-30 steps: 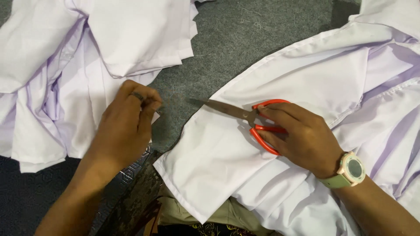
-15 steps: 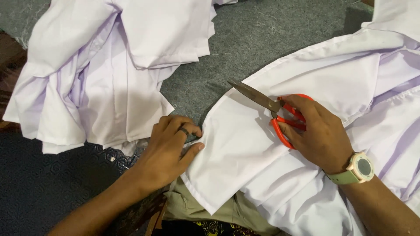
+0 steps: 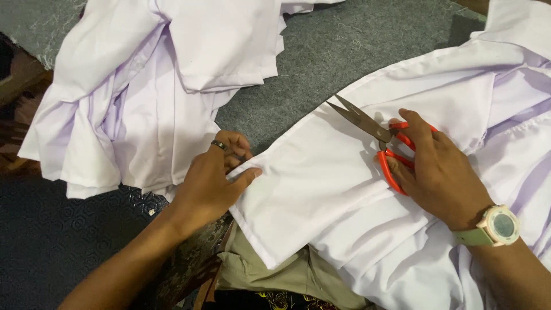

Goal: Trimming loose threads from white shirts using scissors in a garment factory

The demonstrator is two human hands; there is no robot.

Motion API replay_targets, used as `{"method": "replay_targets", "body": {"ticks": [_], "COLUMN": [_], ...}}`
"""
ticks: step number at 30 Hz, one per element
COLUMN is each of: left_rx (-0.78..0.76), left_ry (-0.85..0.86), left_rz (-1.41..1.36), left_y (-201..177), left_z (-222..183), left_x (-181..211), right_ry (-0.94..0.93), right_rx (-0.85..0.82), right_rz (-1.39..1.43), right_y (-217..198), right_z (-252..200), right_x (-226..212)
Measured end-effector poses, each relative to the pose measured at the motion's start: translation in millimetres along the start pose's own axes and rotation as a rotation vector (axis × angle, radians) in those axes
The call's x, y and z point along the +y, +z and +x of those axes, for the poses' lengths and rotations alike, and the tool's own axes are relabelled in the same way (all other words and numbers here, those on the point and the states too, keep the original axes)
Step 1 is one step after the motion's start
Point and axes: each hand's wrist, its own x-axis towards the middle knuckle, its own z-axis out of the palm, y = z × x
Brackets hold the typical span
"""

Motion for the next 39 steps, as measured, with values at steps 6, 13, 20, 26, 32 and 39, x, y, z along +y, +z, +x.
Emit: {"method": "replay_targets", "body": {"ticks": [6, 13, 20, 26, 32, 39], "left_rx": [-0.095, -0.248, -0.212, -0.128, 0.063, 0.333], "left_ry": [0.031, -0.024, -0.178, -0.282, -0.091, 1.092], "left_rz": [0.044, -0.008, 0.087, 0.373, 0.751, 0.582], "left_y": [-19, -31, -39, -55, -54, -3], "left_z": [0, -6, -12, -13, -20, 30], "left_x": [-14, -28, -24, -27, -27, 54], "right_ry": [0.067, 0.055, 0.014, 0.146, 0.201, 0.496], "right_rx": [-0.019, 0.007, 0.061, 0.085, 0.330, 0.354], "right_rz": [-0.032, -0.062, -0.134, 0.122, 0.404, 0.072], "right_y": [-2, 4, 4, -54, -98, -83], "right_z": [1, 0, -3, -11, -53, -113], "right_x": [1, 1, 2, -19, -21, 23]}}
